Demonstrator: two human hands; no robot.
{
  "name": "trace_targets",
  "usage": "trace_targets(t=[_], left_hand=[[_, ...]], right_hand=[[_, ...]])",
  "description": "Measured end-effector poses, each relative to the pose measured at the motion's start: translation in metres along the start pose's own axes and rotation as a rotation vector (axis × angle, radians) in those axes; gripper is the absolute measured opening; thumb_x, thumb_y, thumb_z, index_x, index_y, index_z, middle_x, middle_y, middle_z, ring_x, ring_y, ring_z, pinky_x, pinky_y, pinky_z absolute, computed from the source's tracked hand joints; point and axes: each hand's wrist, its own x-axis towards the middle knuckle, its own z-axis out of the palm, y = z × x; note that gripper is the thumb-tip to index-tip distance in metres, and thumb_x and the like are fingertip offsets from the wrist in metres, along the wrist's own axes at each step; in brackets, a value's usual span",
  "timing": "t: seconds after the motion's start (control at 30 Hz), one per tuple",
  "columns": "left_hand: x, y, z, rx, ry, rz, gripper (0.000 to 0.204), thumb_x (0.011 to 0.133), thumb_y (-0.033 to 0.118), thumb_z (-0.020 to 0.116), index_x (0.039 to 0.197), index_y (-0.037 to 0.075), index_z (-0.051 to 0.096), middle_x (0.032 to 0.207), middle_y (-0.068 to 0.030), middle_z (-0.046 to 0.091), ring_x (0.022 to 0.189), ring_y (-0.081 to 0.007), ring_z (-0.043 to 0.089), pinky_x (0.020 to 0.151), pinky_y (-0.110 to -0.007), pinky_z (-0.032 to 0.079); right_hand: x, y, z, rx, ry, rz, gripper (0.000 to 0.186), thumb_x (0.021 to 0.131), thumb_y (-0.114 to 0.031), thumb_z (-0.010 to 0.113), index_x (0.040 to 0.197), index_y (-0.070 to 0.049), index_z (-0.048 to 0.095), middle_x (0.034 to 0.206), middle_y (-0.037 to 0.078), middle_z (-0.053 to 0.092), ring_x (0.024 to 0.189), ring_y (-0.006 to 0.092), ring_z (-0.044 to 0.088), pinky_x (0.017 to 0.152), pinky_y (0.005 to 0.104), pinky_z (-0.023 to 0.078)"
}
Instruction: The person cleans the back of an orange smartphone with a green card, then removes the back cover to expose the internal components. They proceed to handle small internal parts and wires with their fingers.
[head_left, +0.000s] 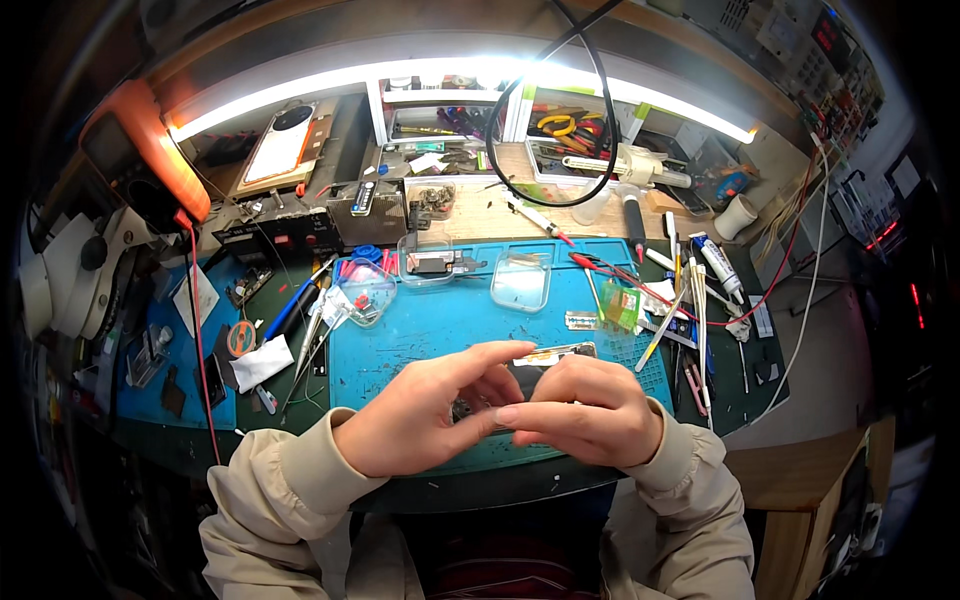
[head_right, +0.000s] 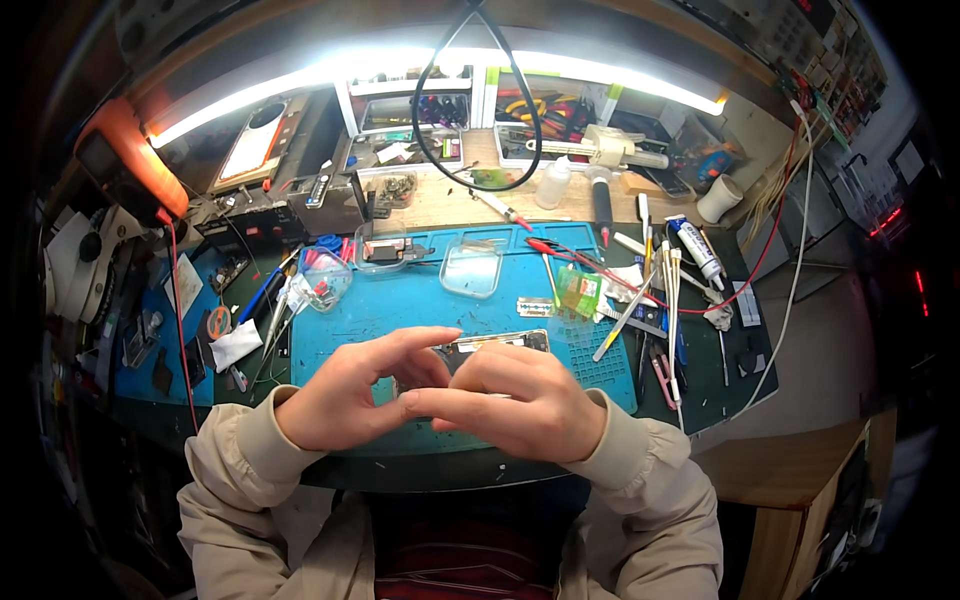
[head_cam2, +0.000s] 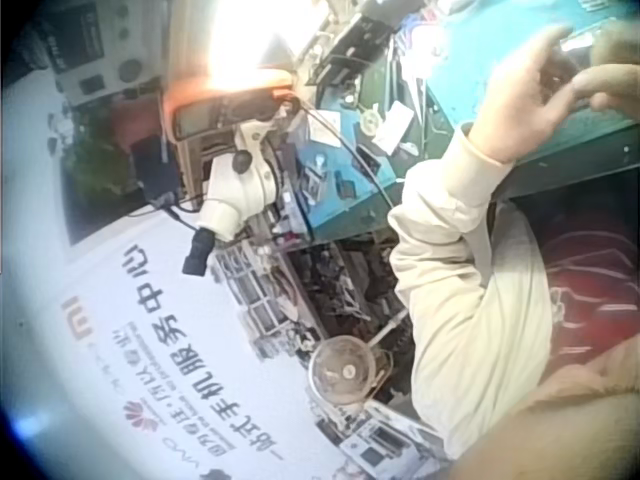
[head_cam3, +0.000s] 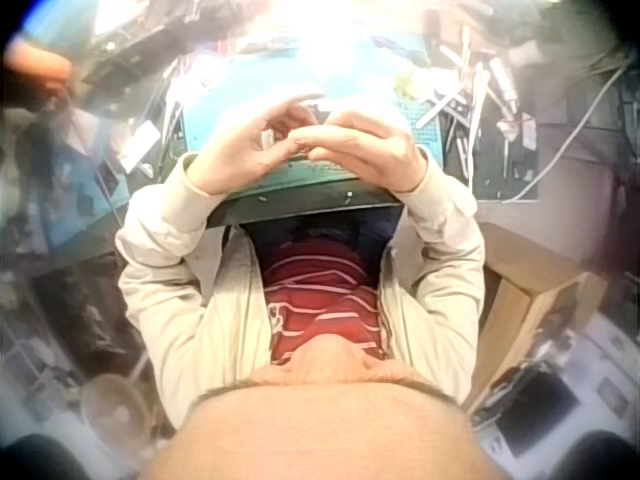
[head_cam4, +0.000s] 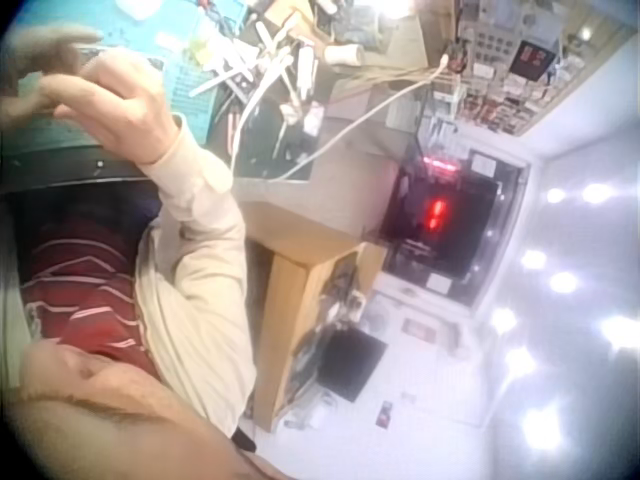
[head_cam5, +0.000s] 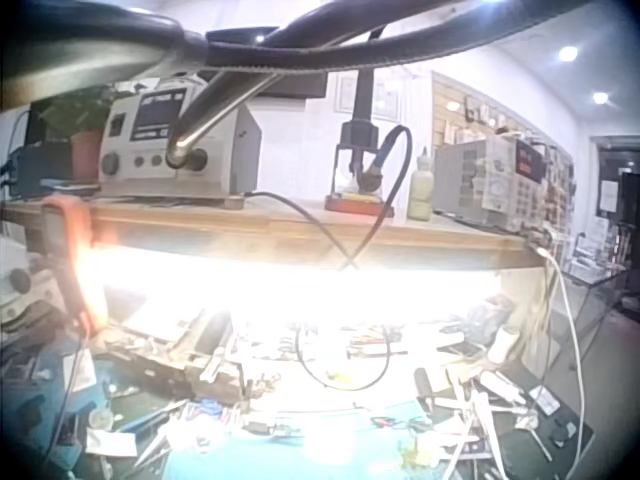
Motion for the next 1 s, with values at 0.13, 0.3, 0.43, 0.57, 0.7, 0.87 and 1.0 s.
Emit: trace_targets(t=[0.13,0.3,0.43,0.57,0.7,0.87,1.0], left_hand=[[0.001,0.003,0.006,-0.032,-0.027,0.026,0.071,0.093,-0.001,0.069,0.157,0.005,0.038,0.140,-0.0158,0.061,0.117,-0.0229,0.066,0.097,-0.034,0.054],[0.008,-0.010,0.013,0.101,0.046,0.081,0.076,0.092,0.003,0.074,0.158,0.005,0.036,0.123,-0.0134,0.065,0.101,-0.0212,0.068,0.086,-0.034,0.055],[0.011,-0.010,0.023,0.235,0.128,0.055,0.080,0.090,0.004,0.076,0.159,0.008,0.035,0.100,-0.0089,0.065,0.085,-0.0198,0.066,0.078,-0.033,0.054],[0.011,-0.016,0.019,0.035,0.078,0.133,0.080,0.089,0.007,0.079,0.157,0.011,0.038,0.098,-0.0101,0.065,0.082,-0.0227,0.065,0.079,-0.034,0.055],[0.012,-0.012,0.014,0.155,0.063,0.080,0.073,0.092,0.004,0.073,0.156,0.007,0.039,0.107,-0.0114,0.066,0.084,-0.0222,0.064,0.082,-0.034,0.055],[0.012,-0.010,0.018,0.024,0.064,0.139,0.071,0.091,0.006,0.075,0.153,0.005,0.041,0.105,-0.0129,0.067,0.080,-0.0244,0.065,0.076,-0.036,0.055],[0.012,-0.014,0.013,0.224,0.054,0.126,0.072,0.091,0.007,0.075,0.153,0.004,0.040,0.104,-0.0121,0.066,0.079,-0.0249,0.064,0.073,-0.036,0.053]], right_hand=[[0.005,-0.002,0.002,0.008,0.033,0.039,0.050,0.077,-0.008,0.083,0.126,-0.015,0.074,0.082,0.002,0.061,0.071,0.0170,0.062,0.059,0.0314,0.049],[0.004,-0.007,0.002,0.182,-0.010,0.216,0.053,0.079,-0.003,0.078,0.131,-0.009,0.070,0.092,0.009,0.064,0.078,0.0237,0.063,0.075,0.0353,0.054],[0.006,-0.002,0.002,-0.016,-0.028,0.057,0.056,0.085,0.002,0.071,0.140,-0.006,0.063,0.099,0.011,0.065,0.089,0.0273,0.066,0.077,0.0382,0.054],[0.003,-0.007,0.001,0.275,-0.019,0.329,0.056,0.086,0.005,0.071,0.140,-0.003,0.060,0.103,0.012,0.066,0.093,0.0285,0.067,0.079,0.0379,0.057],[0.013,-0.010,0.002,0.150,0.025,0.151,0.058,0.084,0.007,0.072,0.140,-0.002,0.060,0.104,0.013,0.066,0.090,0.0269,0.068,0.078,0.0354,0.058],[0.002,-0.008,0.006,0.157,0.010,0.256,0.054,0.082,0.000,0.078,0.135,-0.004,0.065,0.100,0.011,0.065,0.085,0.0253,0.065,0.075,0.0360,0.055],[0.008,-0.009,0.006,0.089,0.025,0.166,0.052,0.084,0.001,0.075,0.135,-0.005,0.065,0.100,0.011,0.065,0.084,0.0250,0.065,0.074,0.0358,0.055]])
